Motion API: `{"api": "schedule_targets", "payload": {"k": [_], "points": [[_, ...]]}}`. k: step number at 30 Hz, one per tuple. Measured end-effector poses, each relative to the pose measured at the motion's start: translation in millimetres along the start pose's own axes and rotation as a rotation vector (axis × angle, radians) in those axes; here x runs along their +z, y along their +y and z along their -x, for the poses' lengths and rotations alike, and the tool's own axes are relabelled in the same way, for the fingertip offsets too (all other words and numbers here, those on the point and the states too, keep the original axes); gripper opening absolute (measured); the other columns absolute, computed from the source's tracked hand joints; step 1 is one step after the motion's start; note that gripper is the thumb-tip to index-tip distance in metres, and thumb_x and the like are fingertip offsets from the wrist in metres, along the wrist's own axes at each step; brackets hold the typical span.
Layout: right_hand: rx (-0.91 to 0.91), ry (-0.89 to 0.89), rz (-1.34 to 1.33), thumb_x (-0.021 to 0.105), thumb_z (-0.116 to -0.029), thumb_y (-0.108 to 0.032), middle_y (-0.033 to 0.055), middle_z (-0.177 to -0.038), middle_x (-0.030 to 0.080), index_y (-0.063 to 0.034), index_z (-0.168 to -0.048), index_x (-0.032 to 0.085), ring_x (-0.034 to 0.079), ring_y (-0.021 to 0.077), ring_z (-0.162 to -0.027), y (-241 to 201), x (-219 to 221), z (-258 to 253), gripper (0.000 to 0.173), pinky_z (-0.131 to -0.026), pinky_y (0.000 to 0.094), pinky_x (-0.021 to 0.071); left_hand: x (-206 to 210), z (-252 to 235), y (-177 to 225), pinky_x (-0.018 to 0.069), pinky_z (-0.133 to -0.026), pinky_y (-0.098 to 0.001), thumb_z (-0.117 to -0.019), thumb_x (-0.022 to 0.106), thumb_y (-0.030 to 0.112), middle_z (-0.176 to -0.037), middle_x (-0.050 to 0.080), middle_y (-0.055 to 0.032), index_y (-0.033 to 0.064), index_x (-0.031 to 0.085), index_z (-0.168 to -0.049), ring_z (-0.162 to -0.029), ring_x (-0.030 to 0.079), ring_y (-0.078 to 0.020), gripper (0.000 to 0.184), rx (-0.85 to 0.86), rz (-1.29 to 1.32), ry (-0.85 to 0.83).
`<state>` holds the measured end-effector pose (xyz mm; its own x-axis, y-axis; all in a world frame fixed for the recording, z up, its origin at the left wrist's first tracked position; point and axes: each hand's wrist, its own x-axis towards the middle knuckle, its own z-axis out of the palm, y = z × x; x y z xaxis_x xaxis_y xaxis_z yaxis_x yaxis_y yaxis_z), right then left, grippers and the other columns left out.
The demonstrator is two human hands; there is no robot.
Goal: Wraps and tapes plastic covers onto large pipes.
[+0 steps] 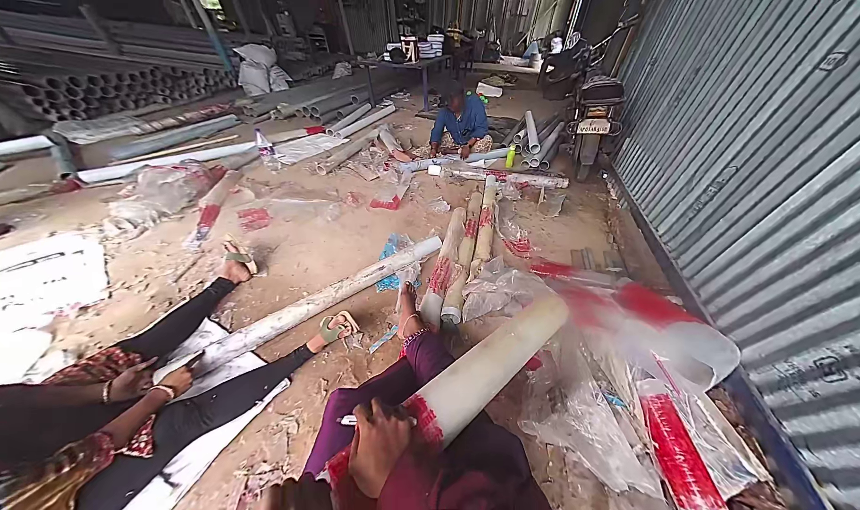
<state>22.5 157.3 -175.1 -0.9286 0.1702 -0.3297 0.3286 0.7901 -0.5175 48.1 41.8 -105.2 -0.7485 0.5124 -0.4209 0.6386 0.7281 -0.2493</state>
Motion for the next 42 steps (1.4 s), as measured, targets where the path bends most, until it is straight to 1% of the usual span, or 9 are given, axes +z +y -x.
{"api": "schedule_targets", "payload": {"k": [2, 6, 9, 15, 18, 22, 24, 34, 42], "points": [[0.014, -0.034, -0.004, 0.044, -0.1056, -0.016, 0.0197, -0.151, 0.053, -0.013, -0.149, 0.054, 0.056, 0.0378, -0.133, 3.2, -5.0, -0.6, 0.045, -0.106, 0.057, 0.0449, -12.1, -5.2, -0.3, 0.04, -0.109, -0.0598, -0.1015, 0.06, 0.02, -0.127, 0.063, -0.0356, -0.0158, 0.064, -0.119, -0.125, 0.057, -0.0507, 0.04, 0.012, 0.055, -0.152], [0.053, -0.072, -0.026, 0.042, -0.1069, -0.016, 0.0183, -0.155, 0.048, -0.0131, -0.153, 0.048, 0.054, 0.0375, -0.135, 10.7, -11.9, -0.8, 0.046, -0.105, 0.0589, 0.0438, 32.1, -3.2, -4.0, 0.0517, -0.088, -0.0587, -0.0915, 0.071, 0.015, -0.105, 0.069, -0.0322, -0.0091, 0.073, -0.095, -0.102, 0.068, -0.0498, 0.024, 0.098, 0.2, 0.288], [0.035, -0.007, 0.008, 0.043, -0.1059, -0.017, 0.0195, -0.153, 0.051, -0.0126, -0.151, 0.05, 0.056, 0.0373, -0.133, 11.5, -5.2, 5.1, 0.046, -0.104, 0.0576, 0.0457, 49.6, 10.7, 1.9, 0.0537, -0.086, -0.0568, -0.0841, 0.079, 0.014, -0.122, 0.067, -0.0332, -0.0054, 0.075, -0.098, -0.101, 0.069, -0.0489, 0.024, 0.095, 0.174, 0.439], [0.049, -0.019, 0.045, 0.041, -0.1067, -0.013, 0.0189, -0.155, 0.049, -0.0131, -0.152, 0.05, 0.056, 0.0383, -0.133, 2.0, -9.2, 1.3, 0.046, -0.105, 0.0574, 0.0443, 92.6, 10.7, 13.5, 0.0447, -0.104, -0.0622, -0.0821, 0.073, 0.001, -0.104, 0.076, -0.0154, 0.0058, 0.079, -0.101, -0.107, 0.072, -0.0366, 0.02, -0.106, 0.143, 0.881], [0.014, 0.117, -0.035, 0.045, -0.1057, -0.011, 0.0209, -0.143, 0.061, -0.0108, -0.146, 0.057, 0.061, 0.0416, -0.126, 10.6, 1.8, 5.0, 0.042, -0.102, 0.0593, 0.0446, 104.4, 9.4, 14.3, 0.0402, -0.105, -0.0677, -0.0853, 0.07, 0.007, -0.105, 0.077, -0.0117, 0.0095, 0.08, -0.097, -0.116, 0.069, -0.0386, 0.015, -0.118, 0.28, 0.904], [-0.241, 0.58, -0.254, 0.058, -0.1004, -0.003, 0.0221, -0.097, 0.074, 0.0038, -0.127, 0.066, 0.074, 0.0393, -0.079, 43.3, 1.7, 17.2, 0.029, -0.067, 0.0547, 0.0581, 113.8, 2.8, 2.4, 0.0407, -0.101, -0.0674, -0.0853, 0.072, 0.026, -0.096, 0.077, -0.0062, 0.0156, 0.08, -0.091, -0.11, 0.07, -0.0365, 0.014, -0.017, 0.383, 0.929], [-0.274, 0.472, -0.339, 0.054, -0.1019, -0.004, 0.017, -0.085, 0.073, 0.0075, -0.127, 0.062, 0.071, 0.0302, -0.066, 53.2, -2.0, 39.5, 0.029, -0.062, 0.0472, 0.0581, 117.3, 1.1, 2.8, 0.0392, -0.102, -0.0655, -0.0881, 0.071, 0.032, -0.096, 0.077, -0.0043, 0.0177, 0.08, -0.092, -0.11, 0.07, -0.0334, 0.017, -0.002, 0.391, 0.929], [-0.186, 0.162, -0.323, 0.051, -0.1018, -0.009, 0.0249, -0.093, 0.073, 0.0119, -0.125, 0.063, 0.073, 0.039, -0.081, 39.2, 19.7, 74.8, 0.033, -0.073, 0.0514, 0.0568, 80.9, -49.5, -47.7, 0.0363, -0.098, -0.0683, -0.0626, 0.09, 0.023, -0.095, 0.072, -0.014, 0.008, 0.078, -0.088, -0.104, 0.066, -0.0382, 0.032, 0.223, 0.603, 0.652], [-0.08, -0.02, -0.077, 0.046, -0.1053, -0.012, 0.0238, -0.093, 0.072, 0.009, -0.126, 0.061, 0.073, 0.0415, -0.089, 18.5, 6.4, 60.3, 0.033, -0.075, 0.0527, 0.056, 83.4, -54.7, -45.6, 0.0392, -0.099, -0.0659, -0.0643, 0.087, 0.023, -0.095, 0.071, -0.0167, 0.0028, 0.076, -0.086, -0.099, 0.067, -0.0392, 0.032, 0.238, 0.64, 0.675]]}}
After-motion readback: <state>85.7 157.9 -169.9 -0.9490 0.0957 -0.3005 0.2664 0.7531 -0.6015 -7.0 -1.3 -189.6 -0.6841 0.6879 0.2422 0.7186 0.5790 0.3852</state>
